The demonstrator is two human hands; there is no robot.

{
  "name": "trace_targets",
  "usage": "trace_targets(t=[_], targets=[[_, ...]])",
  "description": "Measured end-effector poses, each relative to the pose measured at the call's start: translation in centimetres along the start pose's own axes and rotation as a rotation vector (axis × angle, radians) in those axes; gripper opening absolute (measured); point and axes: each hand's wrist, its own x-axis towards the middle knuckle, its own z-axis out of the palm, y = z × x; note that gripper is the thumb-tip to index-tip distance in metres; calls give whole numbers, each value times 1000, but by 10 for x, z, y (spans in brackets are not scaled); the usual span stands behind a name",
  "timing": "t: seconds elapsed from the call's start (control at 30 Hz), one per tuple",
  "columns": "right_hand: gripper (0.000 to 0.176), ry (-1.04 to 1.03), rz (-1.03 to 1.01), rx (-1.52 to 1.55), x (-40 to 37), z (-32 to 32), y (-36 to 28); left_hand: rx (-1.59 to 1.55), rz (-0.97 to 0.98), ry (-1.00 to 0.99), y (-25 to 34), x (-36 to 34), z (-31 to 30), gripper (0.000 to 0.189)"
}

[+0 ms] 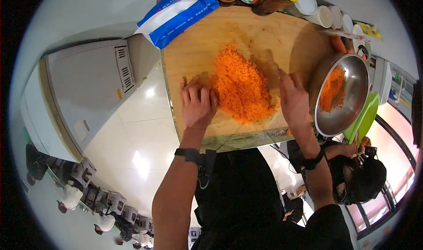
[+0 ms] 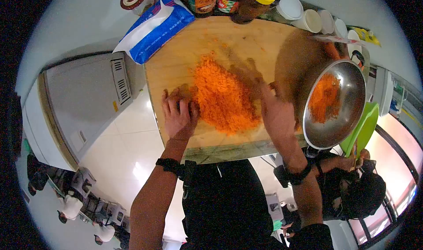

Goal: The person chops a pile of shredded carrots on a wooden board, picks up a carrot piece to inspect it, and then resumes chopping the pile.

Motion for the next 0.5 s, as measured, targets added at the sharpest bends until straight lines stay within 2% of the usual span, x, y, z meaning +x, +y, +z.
trace_targets(t=[0.07, 0.1, 0.17, 0.2, 0.27, 0.3, 0.37, 0.4, 0.47, 0.5], targets=[[56, 267, 127, 91, 19, 3, 1, 15, -6, -6, 1, -2, 1, 26], [56, 268, 124, 95, 29, 3, -3, 28, -4, -12, 0, -2, 1, 25], [30, 287, 243, 150, 42, 3, -12, 25, -1, -13, 1, -2, 0, 25], [30, 289, 243, 150, 42, 7, -13, 17, 0, -11, 1, -1, 0, 25], [53, 294, 176, 10, 39, 15, -13, 11, 1, -9, 0, -2, 1, 26], [53, 291, 172, 10, 38, 15, -13, 9, 2, -10, 0, -3, 1, 26], [53, 152, 74, -46, 35, 16, -15, -10, 3, -35, -3, -3, 2, 26], [53, 153, 83, -46, 31, 16, -17, -34, 6, -62, -4, -4, 2, 25], [52, -61, -106, -167, 28, 13, -21, -34, 15, -47, -2, -2, 2, 24], [52, -57, -103, -171, 26, 10, -20, -31, 11, -28, -1, 0, 1, 23]])
